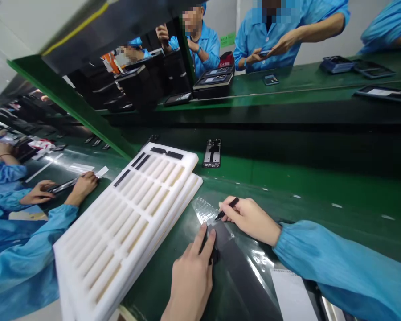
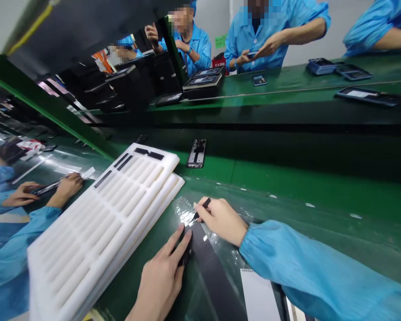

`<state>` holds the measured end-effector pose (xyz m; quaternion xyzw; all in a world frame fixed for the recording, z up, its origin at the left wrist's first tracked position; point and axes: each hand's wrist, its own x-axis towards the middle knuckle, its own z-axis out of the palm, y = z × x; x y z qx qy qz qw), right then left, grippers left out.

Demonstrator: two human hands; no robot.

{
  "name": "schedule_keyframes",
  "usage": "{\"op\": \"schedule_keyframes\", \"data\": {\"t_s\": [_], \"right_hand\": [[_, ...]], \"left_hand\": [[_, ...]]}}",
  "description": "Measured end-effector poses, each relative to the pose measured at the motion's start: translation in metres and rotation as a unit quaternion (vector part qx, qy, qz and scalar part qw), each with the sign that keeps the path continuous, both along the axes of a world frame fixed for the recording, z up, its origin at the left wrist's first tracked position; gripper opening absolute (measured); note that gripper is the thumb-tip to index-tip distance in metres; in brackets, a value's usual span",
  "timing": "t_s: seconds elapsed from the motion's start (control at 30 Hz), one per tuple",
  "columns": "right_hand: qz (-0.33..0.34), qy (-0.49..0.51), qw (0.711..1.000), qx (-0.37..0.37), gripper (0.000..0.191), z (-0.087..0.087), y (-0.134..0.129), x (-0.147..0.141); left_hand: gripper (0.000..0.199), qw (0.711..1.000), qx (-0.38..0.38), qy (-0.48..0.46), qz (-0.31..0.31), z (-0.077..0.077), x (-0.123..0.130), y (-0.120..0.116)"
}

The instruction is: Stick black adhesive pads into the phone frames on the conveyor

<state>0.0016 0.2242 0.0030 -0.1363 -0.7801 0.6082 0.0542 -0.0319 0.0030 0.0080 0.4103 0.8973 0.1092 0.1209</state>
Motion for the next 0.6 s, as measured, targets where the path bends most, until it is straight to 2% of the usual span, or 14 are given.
{"op": "schedule_keyframes", "data": {"t_s": [0.17, 0.23, 0.3, 0.37, 0.4, 0.47, 0.53, 0.6], "right_hand": [[0.002, 0.002, 1.000, -0.021, 0.034, -0.006, -0.005, 0.000], [-0.008, 0.009, 0.999, -0.037, 0.043, 0.004, -0.004, 0.004], [-0.024, 0.025, 0.998, -0.051, 0.050, 0.023, -0.003, 0.011], [-0.045, 0.050, 0.996, -0.063, 0.050, 0.045, -0.005, 0.022], [-0.056, 0.063, 0.994, -0.064, 0.048, 0.055, -0.008, 0.029], [-0.068, 0.083, 0.993, -0.049, 0.044, 0.067, -0.017, 0.041], [-0.068, 0.093, 0.993, -0.014, 0.039, 0.070, -0.027, 0.051], [-0.070, 0.097, 0.993, 0.013, 0.038, 0.066, -0.036, 0.057]], "left_hand": [[0.073, 0.992, 0.071, -0.099, 0.032, -0.009, -0.006, -0.004], [0.064, 0.978, 0.127, -0.151, 0.064, -0.008, -0.006, -0.004], [0.044, 0.951, 0.200, -0.212, 0.106, -0.002, -0.003, -0.002], [0.028, 0.903, 0.281, -0.288, 0.150, 0.007, 0.003, 0.000], [0.027, 0.872, 0.320, -0.331, 0.168, 0.012, 0.007, 0.002], [0.039, 0.800, 0.387, -0.416, 0.192, 0.022, 0.016, 0.006], [0.047, 0.731, 0.438, -0.482, 0.202, 0.030, 0.023, 0.010], [0.045, 0.676, 0.475, -0.522, 0.209, 0.034, 0.029, 0.014]]}}
